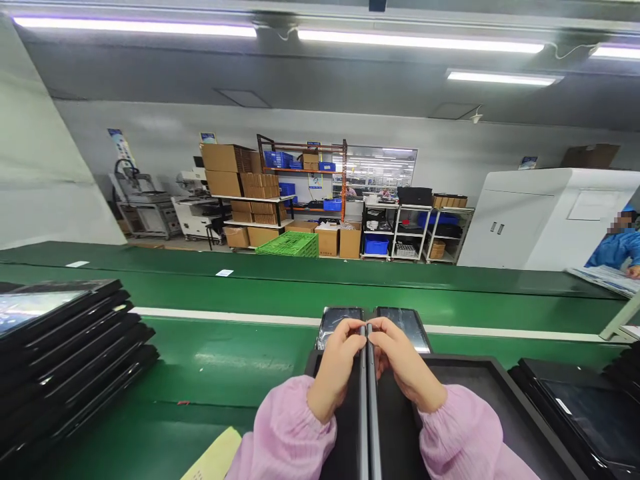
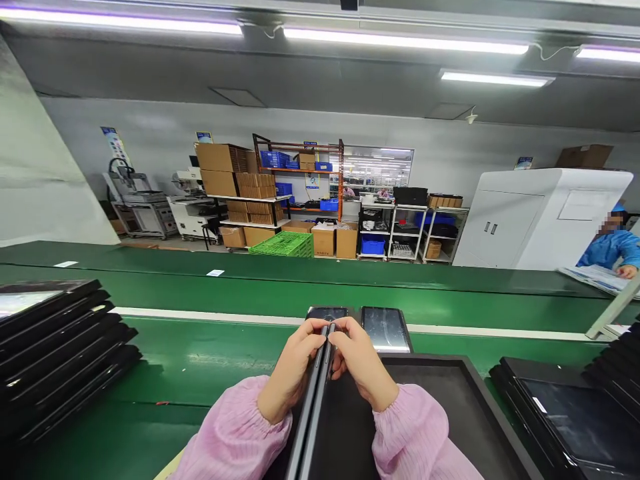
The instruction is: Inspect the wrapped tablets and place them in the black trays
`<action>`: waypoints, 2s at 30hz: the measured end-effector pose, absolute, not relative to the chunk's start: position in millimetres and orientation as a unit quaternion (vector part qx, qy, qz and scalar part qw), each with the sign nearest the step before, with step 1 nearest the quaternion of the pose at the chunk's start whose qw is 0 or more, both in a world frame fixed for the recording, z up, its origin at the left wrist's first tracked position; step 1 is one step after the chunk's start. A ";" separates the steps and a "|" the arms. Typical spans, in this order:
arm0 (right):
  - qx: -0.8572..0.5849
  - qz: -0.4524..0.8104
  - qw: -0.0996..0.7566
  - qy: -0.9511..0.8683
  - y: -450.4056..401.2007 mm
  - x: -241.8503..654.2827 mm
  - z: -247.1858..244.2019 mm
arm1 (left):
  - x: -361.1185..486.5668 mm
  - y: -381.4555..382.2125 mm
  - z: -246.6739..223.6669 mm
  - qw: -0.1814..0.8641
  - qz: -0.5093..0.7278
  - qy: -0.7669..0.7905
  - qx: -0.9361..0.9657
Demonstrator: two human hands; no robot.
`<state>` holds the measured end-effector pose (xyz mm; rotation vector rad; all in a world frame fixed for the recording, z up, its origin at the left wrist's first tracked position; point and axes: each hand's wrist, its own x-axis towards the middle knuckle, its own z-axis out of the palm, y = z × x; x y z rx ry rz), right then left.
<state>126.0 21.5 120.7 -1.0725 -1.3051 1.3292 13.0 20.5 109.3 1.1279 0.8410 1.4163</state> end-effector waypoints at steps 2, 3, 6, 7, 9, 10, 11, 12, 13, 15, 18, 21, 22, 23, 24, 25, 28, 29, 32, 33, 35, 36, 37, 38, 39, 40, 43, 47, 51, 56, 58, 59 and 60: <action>-0.439 0.544 0.476 -0.533 20.6 126.2 121.3 | 13.1 19.0 108.7 0.545 0.595 0.353 0.473; -0.440 0.544 0.473 -0.535 19.9 126.4 121.6 | 13.1 18.4 108.5 0.547 0.595 0.353 0.471; -0.444 0.541 0.462 -0.544 17.6 127.7 122.2 | 12.3 17.3 108.4 0.546 0.594 0.357 0.470; -0.444 0.540 0.461 -0.547 16.8 128.3 122.3 | 11.9 17.0 108.7 0.544 0.594 0.360 0.472; -0.445 0.539 0.457 -0.550 15.3 129.5 122.8 | 10.8 16.5 109.5 0.540 0.593 0.366 0.472; -0.446 0.540 0.455 -0.550 14.4 130.3 123.1 | 10.4 16.1 109.9 0.539 0.591 0.370 0.472; -0.445 0.540 0.454 -0.551 13.5 131.1 123.4 | 9.9 15.7 110.1 0.540 0.587 0.375 0.473; -0.444 0.541 0.453 -0.552 12.4 132.0 123.9 | 9.5 15.2 109.9 0.542 0.583 0.377 0.473; -0.444 0.541 0.451 -0.554 11.3 133.0 124.4 | 9.0 14.6 109.4 0.545 0.579 0.376 0.475; -0.438 0.542 0.440 -0.567 8.7 134.9 125.5 | 7.4 13.4 107.1 0.555 0.574 0.357 0.484; -0.422 0.546 0.417 -0.591 5.1 137.5 127.1 | 4.1 11.7 102.8 0.566 0.573 0.319 0.499; -0.419 0.550 0.406 -0.597 2.7 139.1 128.2 | 2.1 9.6 101.5 0.576 0.572 0.314 0.493; -0.421 0.551 0.403 -0.597 2.3 139.5 128.5 | 2.1 8.9 102.0 0.578 0.572 0.316 0.489; -0.424 0.552 0.402 -0.595 2.0 139.7 128.7 | 2.4 8.3 102.8 0.578 0.571 0.319 0.488; -0.424 0.552 0.403 -0.595 1.8 139.8 128.8 | 2.8 7.7 103.6 0.578 0.571 0.320 0.487; -0.424 0.552 0.404 -0.594 1.8 139.7 128.9 | 3.3 7.3 104.4 0.577 0.571 0.321 0.488; -0.423 0.550 0.407 -0.595 1.9 139.2 128.9 | 4.4 6.6 105.9 0.577 0.571 0.322 0.488; -0.423 0.548 0.408 -0.595 1.9 139.2 129.0 | 4.5 6.5 106.0 0.578 0.570 0.323 0.487; -0.421 0.547 0.410 -0.596 0.9 140.6 130.2 | 4.0 5.4 105.9 0.585 0.565 0.312 0.490; -0.418 0.550 0.406 -0.599 0.1 141.4 130.9 | 3.6 4.9 105.7 0.590 0.565 0.302 0.492; -0.415 0.556 0.385 -0.608 -2.1 142.7 132.9 | 2.7 4.1 105.6 0.601 0.563 0.282 0.493; -0.416 0.557 0.377 -0.613 -3.3 143.1 134.0 | 2.3 3.9 105.6 0.607 0.561 0.275 0.491; -0.418 0.553 0.372 -0.617 -4.5 143.1 135.0 | 1.9 3.7 105.6 0.614 0.557 0.271 0.489; -0.423 0.547 0.371 -0.620 -5.5 143.0 135.8 | 1.4 3.8 105.7 0.619 0.553 0.269 0.488; -0.427 0.541 0.374 -0.621 -6.3 142.7 136.4 | 0.9 3.9 105.8 0.622 0.550 0.268 0.489; -0.428 0.536 0.377 -0.622 -6.9 142.5 136.8 | 0.4 4.0 105.8 0.623 0.546 0.268 0.491; -0.421 0.531 0.378 -0.631 -7.4 143.1 137.0 | -1.5 4.0 106.1 0.623 0.537 0.265 0.503; -0.414 0.528 0.385 -0.634 -7.8 144.5 139.1 | -1.0 5.5 109.4 0.617 0.531 0.273 0.512; -0.441 0.501 0.430 -0.608 -18.2 140.0 139.2 | 6.3 4.0 109.2 0.576 0.547 0.309 0.524; -0.475 0.327 0.549 -0.605 -72.0 130.7 105.6 | 7.8 -37.6 75.1 0.407 0.582 0.323 0.625; -0.414 0.290 0.568 -0.649 -96.5 127.1 83.0 | 4.3 -60.7 57.0 0.331 0.562 0.230 0.722; -0.387 0.273 0.576 -0.666 -105.4 125.0 72.7 | 2.9 -69.9 50.0 0.296 0.554 0.190 0.754; -0.366 0.256 0.586 -0.676 -111.3 122.6 64.3 | 2.3 -76.5 45.3 0.263 0.553 0.160 0.774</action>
